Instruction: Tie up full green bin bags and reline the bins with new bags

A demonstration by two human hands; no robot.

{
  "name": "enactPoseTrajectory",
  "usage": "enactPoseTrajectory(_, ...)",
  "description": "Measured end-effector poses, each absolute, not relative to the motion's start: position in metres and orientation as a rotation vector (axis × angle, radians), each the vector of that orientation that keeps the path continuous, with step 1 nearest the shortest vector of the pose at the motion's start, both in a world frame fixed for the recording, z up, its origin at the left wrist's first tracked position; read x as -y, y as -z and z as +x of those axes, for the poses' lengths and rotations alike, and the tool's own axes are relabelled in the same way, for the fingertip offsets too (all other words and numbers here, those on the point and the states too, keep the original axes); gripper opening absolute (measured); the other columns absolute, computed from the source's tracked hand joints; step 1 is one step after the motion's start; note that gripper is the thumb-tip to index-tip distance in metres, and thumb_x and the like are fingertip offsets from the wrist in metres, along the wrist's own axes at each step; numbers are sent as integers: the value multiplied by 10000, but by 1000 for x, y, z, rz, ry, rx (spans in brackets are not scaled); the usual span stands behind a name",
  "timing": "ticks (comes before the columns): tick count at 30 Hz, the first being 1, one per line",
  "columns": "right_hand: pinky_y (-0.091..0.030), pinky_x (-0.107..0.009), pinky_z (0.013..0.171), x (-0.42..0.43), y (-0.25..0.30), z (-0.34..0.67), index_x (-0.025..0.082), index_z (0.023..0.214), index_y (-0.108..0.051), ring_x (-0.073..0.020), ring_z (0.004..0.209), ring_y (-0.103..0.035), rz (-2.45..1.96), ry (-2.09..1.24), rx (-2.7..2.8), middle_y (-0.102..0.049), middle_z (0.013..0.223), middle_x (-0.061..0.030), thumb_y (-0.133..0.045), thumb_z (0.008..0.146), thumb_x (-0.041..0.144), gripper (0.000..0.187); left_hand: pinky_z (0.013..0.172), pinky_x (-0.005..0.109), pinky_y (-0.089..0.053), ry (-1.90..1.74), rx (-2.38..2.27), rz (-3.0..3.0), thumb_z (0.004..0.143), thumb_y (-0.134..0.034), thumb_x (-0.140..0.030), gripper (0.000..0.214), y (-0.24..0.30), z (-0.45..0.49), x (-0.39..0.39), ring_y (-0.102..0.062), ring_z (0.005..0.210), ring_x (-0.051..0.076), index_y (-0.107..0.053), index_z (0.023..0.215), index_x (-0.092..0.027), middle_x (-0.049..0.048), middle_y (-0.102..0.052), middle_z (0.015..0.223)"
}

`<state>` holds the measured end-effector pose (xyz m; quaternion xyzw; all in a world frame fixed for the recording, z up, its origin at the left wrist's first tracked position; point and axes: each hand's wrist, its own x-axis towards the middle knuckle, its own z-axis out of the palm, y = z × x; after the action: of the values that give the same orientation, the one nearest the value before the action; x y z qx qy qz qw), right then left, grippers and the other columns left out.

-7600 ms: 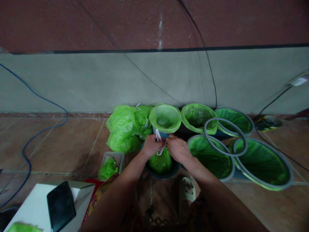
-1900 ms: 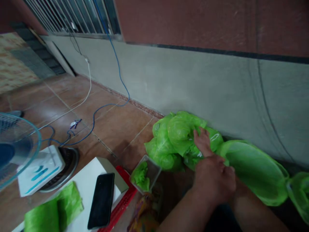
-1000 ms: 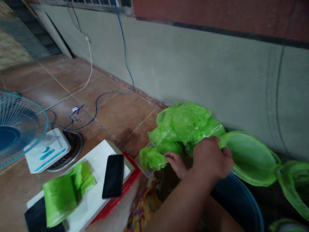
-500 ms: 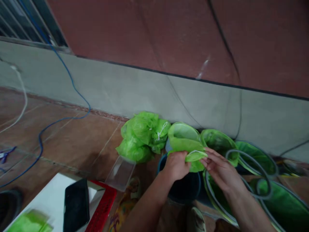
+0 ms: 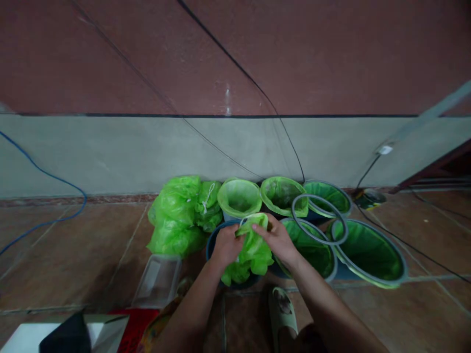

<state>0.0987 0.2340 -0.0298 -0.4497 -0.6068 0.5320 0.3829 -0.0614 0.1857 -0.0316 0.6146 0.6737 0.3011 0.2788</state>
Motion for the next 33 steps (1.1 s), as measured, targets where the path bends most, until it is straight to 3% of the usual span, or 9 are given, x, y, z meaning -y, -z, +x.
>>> enactPoseTrajectory(2, -501, -369, 846, -245, 31, 107, 210, 941, -706, -228, 862, -663, -1258, -1031, 1724, -728, 929, -49, -593, 743, 232, 229, 777, 248, -466, -747, -1916, 1679, 811, -511, -172, 217, 33, -65, -187, -632, 811, 165, -713, 890, -173, 29, -717, 856)
enactPoseTrajectory(4, -488, -369, 880, -257, 30, 119, 212, 876, -727, -220, 870, -658, -1327, -778, 1806, -725, 941, -53, -514, 704, 154, 279, 804, 251, -466, -666, -2059, 1702, 775, -521, -125, 263, 34, -74, -187, -642, 859, 174, -717, 938, -190, 35, -717, 928)
enactPoseTrajectory(10, -495, -364, 843, -279, 21, 161, 188, 881, -749, -221, 820, -652, -1469, -454, 1749, -721, 948, -78, -480, 656, 155, 352, 895, 267, -457, -541, -2349, 1743, 768, -498, -87, 433, 34, -103, -195, -643, 985, 203, -668, 1153, -190, 66, -683, 1149)
enactPoseTrajectory(13, -508, -375, 768, -288, 22, 175, 188, 872, -754, -215, 705, -639, -1590, -490, 1605, -723, 823, -65, -498, 628, 170, 355, 871, 280, -469, -441, -2351, 1738, 810, -502, -151, 352, 32, -111, -202, -654, 977, 219, -695, 1100, -206, 64, -702, 1122)
enactPoseTrajectory(17, -490, -302, 529, -301, 28, 177, 171, 907, -736, -153, 496, -556, -1545, -800, 1178, -671, 650, -14, -525, 593, 193, 378, 817, 307, -481, -332, -2367, 1716, 838, -509, -226, 287, 29, -118, -207, -671, 941, 248, -727, 1024, -207, 79, -731, 1038)
enactPoseTrajectory(22, -426, -214, 413, -311, 23, 168, 156, 749, -676, -105, 474, -528, -1282, -1019, 643, -622, 597, 25, -620, 528, 185, 230, 758, 255, -463, -394, -2184, 1725, 810, -562, -245, 227, 26, -131, -205, -657, 843, 190, -736, 945, -187, 43, -737, 899)
enactPoseTrajectory(26, -338, -172, 347, -312, 17, 168, 150, 735, -666, -76, 412, -469, -1267, -1018, 545, -578, 529, 50, -630, 527, 173, 212, 656, 228, -425, -445, -1909, 1724, 755, -614, -274, 185, 26, -145, -199, -582, 708, 145, -729, 860, -174, -11, -669, 709)
enactPoseTrajectory(29, -313, -179, 342, -314, 21, 175, 141, 746, -672, -80, 394, -454, -1312, -933, 600, -577, 523, 44, -627, 545, 206, 217, 597, 225, -395, -559, -1722, 1660, 738, -631, -346, 216, 24, -157, -194, -533, 640, 129, -719, 815, -165, -28, -615, 652)
enactPoseTrajectory(33, -460, -253, 508, -317, 31, 192, 141, 811, -708, -142, 550, -581, -1418, -799, 1028, -686, 697, -25, -608, 573, 234, 274, 559, 227, -391, -750, -1654, 1468, 751, -612, -416, 284, 20, -171, -191, -505, 583, 116, -710, 795, -153, -28, -587, 628)
